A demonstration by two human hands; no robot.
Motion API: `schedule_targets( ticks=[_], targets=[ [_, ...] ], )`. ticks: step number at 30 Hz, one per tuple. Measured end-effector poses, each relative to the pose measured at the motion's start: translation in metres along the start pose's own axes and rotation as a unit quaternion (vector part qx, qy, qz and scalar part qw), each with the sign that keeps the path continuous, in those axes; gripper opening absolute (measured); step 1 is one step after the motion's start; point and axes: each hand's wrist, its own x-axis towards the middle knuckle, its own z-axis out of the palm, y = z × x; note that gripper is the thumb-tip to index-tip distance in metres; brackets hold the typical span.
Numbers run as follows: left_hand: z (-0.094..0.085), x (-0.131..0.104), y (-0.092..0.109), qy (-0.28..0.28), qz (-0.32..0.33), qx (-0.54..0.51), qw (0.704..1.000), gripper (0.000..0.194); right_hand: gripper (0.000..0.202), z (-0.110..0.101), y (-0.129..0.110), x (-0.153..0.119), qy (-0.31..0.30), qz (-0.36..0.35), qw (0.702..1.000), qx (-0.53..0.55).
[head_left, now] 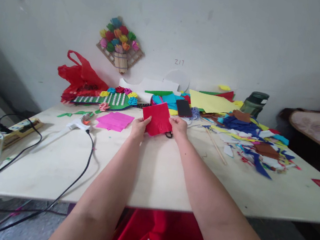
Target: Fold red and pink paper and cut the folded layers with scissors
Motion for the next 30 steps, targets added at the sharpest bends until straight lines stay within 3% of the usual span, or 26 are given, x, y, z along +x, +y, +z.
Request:
schedule_targets(
  ticks=[10,19,30],
  targets=[
    [0.0,0.008,-0.005,0.0,0.071,-0.037,0.997,0.034,0.017,-0.001,-0.013,-0.007,-0.069,0.073,0.984,0.148],
    [-0.002,0.009,-0.007,-0.06,0.033,-0.016,0.998,0.038,0.012,-0.006,-0.018,-0.007,-0.067,0.133,0.958,0.245],
    [-0.004,0.007,-0.005,-0.088,0.011,0.002,0.996,0.034,0.016,-0.01,-0.017,-0.005,-0.096,0.123,0.946,0.282]
  ],
)
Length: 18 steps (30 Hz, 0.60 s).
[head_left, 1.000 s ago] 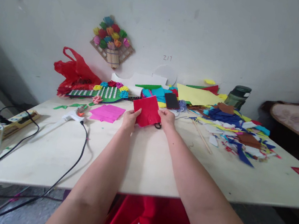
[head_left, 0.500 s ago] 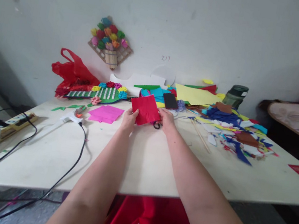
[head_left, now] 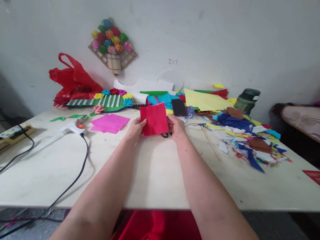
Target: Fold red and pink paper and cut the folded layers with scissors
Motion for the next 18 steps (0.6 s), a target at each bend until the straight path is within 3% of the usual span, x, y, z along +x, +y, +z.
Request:
schedule_targets(
  ticks=[7,18],
  targets=[
    [-0.0014,0.001,-0.0019,-0.002,-0.011,-0.003,1.0,0.028,0.022,-0.0011,-0.0021,-0.0011,-0.005,-0.01,1.0,-0.012],
    [0.0004,-0.0015,0.0008,0.004,-0.029,0.006,1.0,0.018,0.015,-0.0012,0.0005,0.001,0.036,-0.026,0.999,-0.016]
  ],
)
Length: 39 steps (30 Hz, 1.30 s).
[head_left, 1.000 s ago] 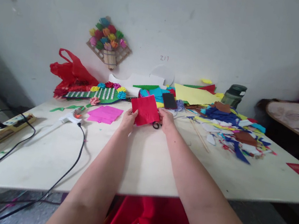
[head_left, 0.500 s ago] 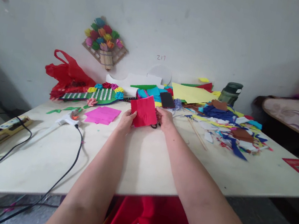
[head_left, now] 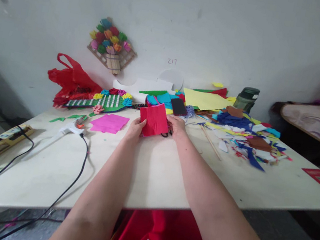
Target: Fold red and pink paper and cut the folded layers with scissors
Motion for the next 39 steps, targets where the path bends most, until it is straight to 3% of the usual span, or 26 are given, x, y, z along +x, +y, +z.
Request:
schedule_targets(
  ticks=[9,16,22,31,39],
  targets=[
    [-0.001,0.001,-0.001,-0.009,-0.01,-0.011,1.0,0.016,0.012,0.0,0.003,0.003,0.002,0.004,1.0,0.003],
    [-0.001,-0.001,0.001,-0.031,-0.005,-0.078,0.996,0.02,0.007,0.001,0.005,0.003,-0.011,0.001,1.0,-0.011],
    [0.003,-0.004,0.006,-0.019,-0.025,-0.105,0.994,0.015,0.007,0.004,0.004,0.001,-0.01,0.003,0.999,-0.036],
    [0.003,-0.004,0.005,-0.045,-0.016,-0.137,0.989,0.013,0.015,0.002,0.018,0.01,0.03,-0.075,0.979,-0.188],
    [0.003,-0.003,0.003,-0.034,-0.015,-0.13,0.991,0.016,0.032,0.004,0.013,0.007,0.035,-0.11,0.978,-0.176]
  ],
)
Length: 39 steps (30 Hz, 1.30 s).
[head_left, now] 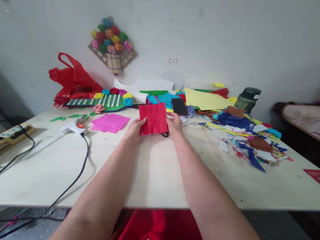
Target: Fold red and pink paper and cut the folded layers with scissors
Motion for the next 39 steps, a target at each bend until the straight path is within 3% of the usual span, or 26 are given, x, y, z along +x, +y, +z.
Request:
schedule_targets(
  ticks=[5,10,14,19,26,32,39],
  targets=[
    [0.001,-0.002,0.001,0.005,-0.001,0.01,1.0,0.014,0.033,0.002,-0.007,-0.006,-0.039,0.003,0.999,0.035],
    [0.0,-0.002,0.001,0.004,0.004,0.019,1.0,0.019,0.015,0.004,-0.006,-0.007,-0.054,-0.002,0.998,0.036],
    [-0.001,-0.001,0.001,0.008,0.007,0.024,1.0,0.02,0.014,0.002,-0.009,-0.008,-0.075,0.039,0.995,0.06],
    [0.001,-0.001,0.001,0.007,0.01,0.031,0.999,0.02,0.027,0.0,-0.007,-0.005,-0.021,0.011,1.0,0.016],
    [0.002,-0.002,0.001,0.021,0.008,0.027,0.999,0.016,0.013,0.001,0.001,0.002,0.015,-0.047,0.998,-0.038],
    [0.002,-0.002,0.0,0.021,0.006,0.03,0.999,0.016,0.019,0.003,0.0,-0.002,-0.038,0.016,0.998,0.056],
    [0.003,-0.002,0.0,0.018,-0.001,0.035,0.999,0.013,0.009,0.001,-0.01,-0.009,-0.089,0.086,0.981,0.151]
  ],
)
